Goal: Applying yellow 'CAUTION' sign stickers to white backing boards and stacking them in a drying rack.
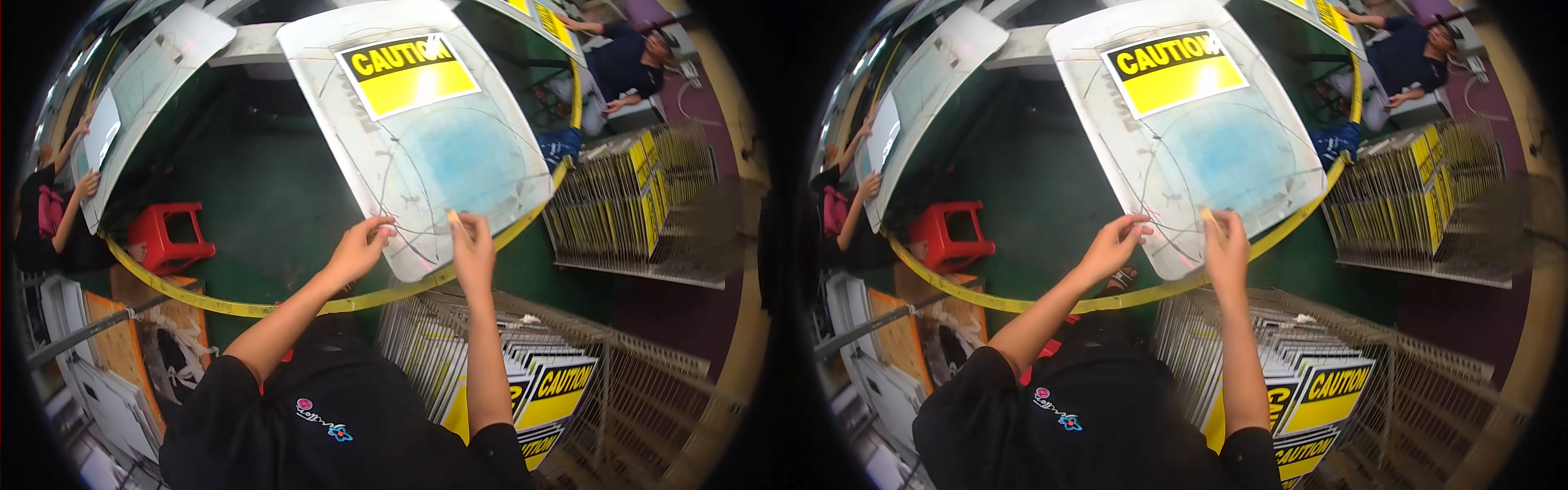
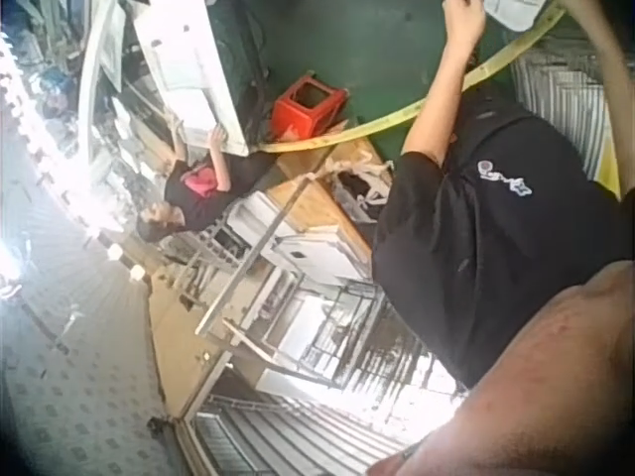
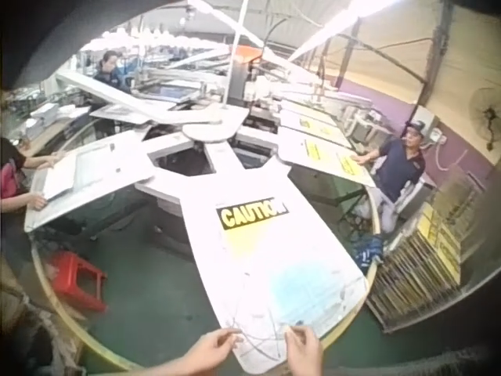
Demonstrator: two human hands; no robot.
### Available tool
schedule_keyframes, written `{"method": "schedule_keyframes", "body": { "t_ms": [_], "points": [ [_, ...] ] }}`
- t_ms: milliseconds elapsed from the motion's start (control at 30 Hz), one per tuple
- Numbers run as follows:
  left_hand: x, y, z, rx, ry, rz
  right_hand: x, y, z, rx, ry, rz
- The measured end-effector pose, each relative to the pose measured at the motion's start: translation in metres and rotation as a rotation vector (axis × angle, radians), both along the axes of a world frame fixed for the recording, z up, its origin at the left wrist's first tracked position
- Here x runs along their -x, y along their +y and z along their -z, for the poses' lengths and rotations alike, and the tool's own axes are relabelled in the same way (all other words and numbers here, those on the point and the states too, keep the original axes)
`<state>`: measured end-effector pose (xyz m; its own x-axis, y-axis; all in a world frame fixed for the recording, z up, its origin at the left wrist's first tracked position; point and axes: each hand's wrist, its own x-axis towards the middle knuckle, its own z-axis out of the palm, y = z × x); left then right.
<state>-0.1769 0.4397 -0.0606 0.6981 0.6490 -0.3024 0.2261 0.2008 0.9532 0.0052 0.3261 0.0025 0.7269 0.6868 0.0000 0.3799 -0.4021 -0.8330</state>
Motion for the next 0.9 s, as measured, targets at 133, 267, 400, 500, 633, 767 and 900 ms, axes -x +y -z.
{"method": "schedule_keyframes", "body": {
  "t_ms": [133,267,400,500,633,767,900],
  "points": [
    [-0.021,0.060,0.005,0.053,-0.014,-0.121,-0.012,0.098,0.051,0.056,-0.090,-0.124],
    [-0.044,0.112,0.035,0.080,-0.041,-0.251,-0.022,0.173,0.096,0.000,-0.205,-0.232],
    [-0.066,0.150,0.051,0.135,-0.066,-0.301,-0.030,0.216,0.120,-0.012,-0.251,-0.189],
    [-0.077,0.167,0.058,0.152,-0.081,-0.319,-0.037,0.232,0.130,0.010,-0.269,-0.192],
    [-0.085,0.182,0.066,0.167,-0.078,-0.341,-0.038,0.246,0.135,0.021,-0.236,-0.206],
    [-0.092,0.191,0.069,0.222,-0.093,-0.365,-0.040,0.246,0.137,0.061,-0.273,-0.211],
    [-0.092,0.198,0.068,0.261,-0.100,-0.370,-0.037,0.246,0.136,0.072,-0.260,-0.202]
  ]
}}
